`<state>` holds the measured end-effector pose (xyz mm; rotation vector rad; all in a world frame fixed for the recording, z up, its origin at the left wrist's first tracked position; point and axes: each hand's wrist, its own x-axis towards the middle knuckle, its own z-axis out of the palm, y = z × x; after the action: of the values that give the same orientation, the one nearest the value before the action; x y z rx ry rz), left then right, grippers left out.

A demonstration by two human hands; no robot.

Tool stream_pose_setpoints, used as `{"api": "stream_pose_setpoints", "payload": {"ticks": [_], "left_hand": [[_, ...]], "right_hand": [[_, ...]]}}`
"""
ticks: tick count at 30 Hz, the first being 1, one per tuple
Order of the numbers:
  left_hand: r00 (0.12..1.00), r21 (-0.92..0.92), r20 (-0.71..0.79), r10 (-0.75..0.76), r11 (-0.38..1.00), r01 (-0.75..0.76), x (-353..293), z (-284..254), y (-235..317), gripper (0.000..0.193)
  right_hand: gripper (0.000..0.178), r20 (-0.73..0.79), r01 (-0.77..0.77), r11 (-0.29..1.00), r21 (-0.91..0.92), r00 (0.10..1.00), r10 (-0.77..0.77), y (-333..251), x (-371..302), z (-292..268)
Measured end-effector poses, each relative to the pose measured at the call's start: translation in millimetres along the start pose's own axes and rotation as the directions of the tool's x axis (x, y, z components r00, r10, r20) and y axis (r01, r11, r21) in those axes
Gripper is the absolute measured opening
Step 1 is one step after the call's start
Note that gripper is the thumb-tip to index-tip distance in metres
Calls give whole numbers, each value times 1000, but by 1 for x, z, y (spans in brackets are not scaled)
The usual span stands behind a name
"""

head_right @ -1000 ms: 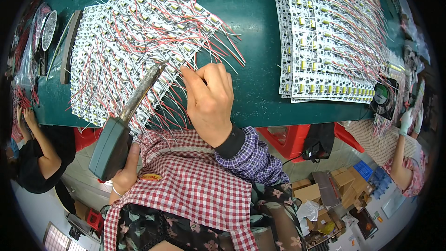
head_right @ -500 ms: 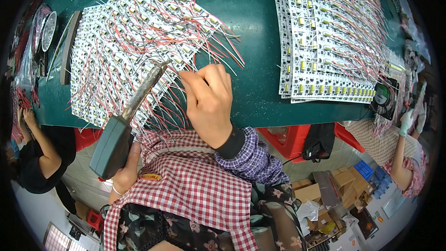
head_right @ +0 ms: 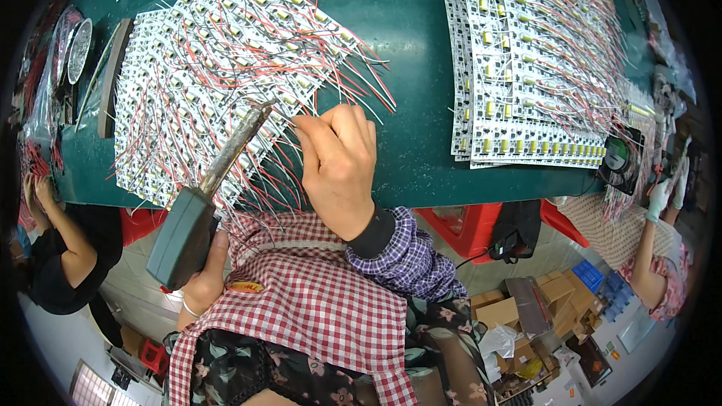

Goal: The recorder uses a soldering iron to attach wires to LED panel components at a factory assembly line station.

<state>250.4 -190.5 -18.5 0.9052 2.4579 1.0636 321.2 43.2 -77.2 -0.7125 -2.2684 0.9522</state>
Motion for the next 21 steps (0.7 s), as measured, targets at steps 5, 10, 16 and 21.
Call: {"api": "stream_pose_setpoints", "payload": {"ticks": [5,10,16,21], "left_hand": [[1000,6,5,-4,1000,4,-1,0,-3,31],[1000,-5,1,-22,1000,22,-1,-1,-2,31],[1000,-4,15,-2,1000,3,2,-3,0,30],[999,13,30,15,1000,-15,3,-2,-1,30]], "right_hand": [[15,-3,-13,1000,20,1000,13,-1,0,-2],[20,30,-18,1000,24,999,17,-5,0,-20],[23,-72,-25,998,53,997,29,-7,8,-24],[24,-55,-52,996,72,997,56,-2,4,-8]]}}
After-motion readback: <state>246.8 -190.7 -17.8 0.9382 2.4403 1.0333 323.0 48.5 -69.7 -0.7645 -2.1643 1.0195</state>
